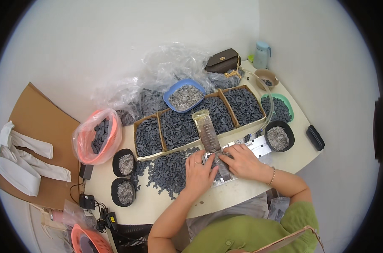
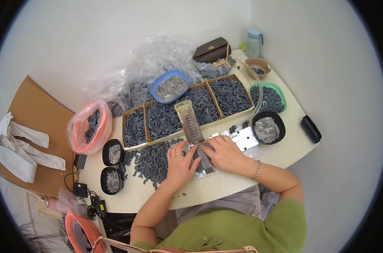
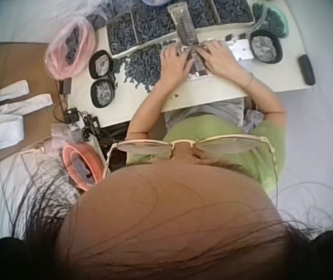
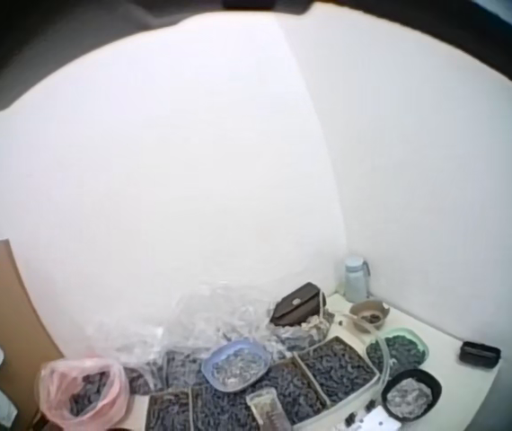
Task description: The person sorts grey plastic cable connectors by picking them from a central pile and placing them into specific bins and a mechanical feeding device.
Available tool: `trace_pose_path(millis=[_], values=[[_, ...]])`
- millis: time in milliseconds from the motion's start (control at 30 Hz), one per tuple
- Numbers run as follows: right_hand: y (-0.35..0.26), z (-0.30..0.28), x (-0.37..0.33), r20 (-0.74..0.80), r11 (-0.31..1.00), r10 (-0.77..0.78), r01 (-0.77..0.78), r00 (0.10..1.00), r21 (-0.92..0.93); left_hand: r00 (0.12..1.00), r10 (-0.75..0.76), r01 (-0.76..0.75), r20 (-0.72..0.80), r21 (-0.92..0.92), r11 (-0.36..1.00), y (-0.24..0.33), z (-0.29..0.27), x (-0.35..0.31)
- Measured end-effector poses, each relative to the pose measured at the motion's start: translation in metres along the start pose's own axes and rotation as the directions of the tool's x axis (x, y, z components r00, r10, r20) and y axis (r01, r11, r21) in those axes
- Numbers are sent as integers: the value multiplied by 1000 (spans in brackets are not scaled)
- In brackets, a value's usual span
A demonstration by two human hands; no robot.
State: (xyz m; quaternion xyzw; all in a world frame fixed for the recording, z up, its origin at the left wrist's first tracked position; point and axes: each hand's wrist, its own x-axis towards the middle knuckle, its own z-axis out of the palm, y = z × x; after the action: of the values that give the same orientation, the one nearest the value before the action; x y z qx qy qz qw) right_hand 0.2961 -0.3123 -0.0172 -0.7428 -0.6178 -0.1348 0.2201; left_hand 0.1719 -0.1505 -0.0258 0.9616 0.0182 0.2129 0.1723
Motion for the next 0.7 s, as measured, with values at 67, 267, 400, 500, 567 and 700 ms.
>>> trace_pose_path(millis=[67,267,400,500,567,700], values=[[-2,-3,-4,21,1000,-16,16,1000,-5,1000,6,-6,0,-1,1000,-1,0,0],[-7,-8,-5,37,1000,-10,10,999,-7,999,46,-45,-18,7,999,1,1,0],[-6,-5,-8,42,999,-25,26,999,-34,998,49,-49,-31,-1,999,0,1,-1],[-8,-11,-9,42,999,-37,37,998,-20,997,73,-74,-24,-27,997,-1,-3,-5],[-7,-10,-14,59,999,-24,23,998,25,994,106,-106,-3,-42,994,-1,-2,-11],[-6,-9,-19,73,999,-16,12,997,51,989,139,-137,39,-46,989,6,-3,-19]])
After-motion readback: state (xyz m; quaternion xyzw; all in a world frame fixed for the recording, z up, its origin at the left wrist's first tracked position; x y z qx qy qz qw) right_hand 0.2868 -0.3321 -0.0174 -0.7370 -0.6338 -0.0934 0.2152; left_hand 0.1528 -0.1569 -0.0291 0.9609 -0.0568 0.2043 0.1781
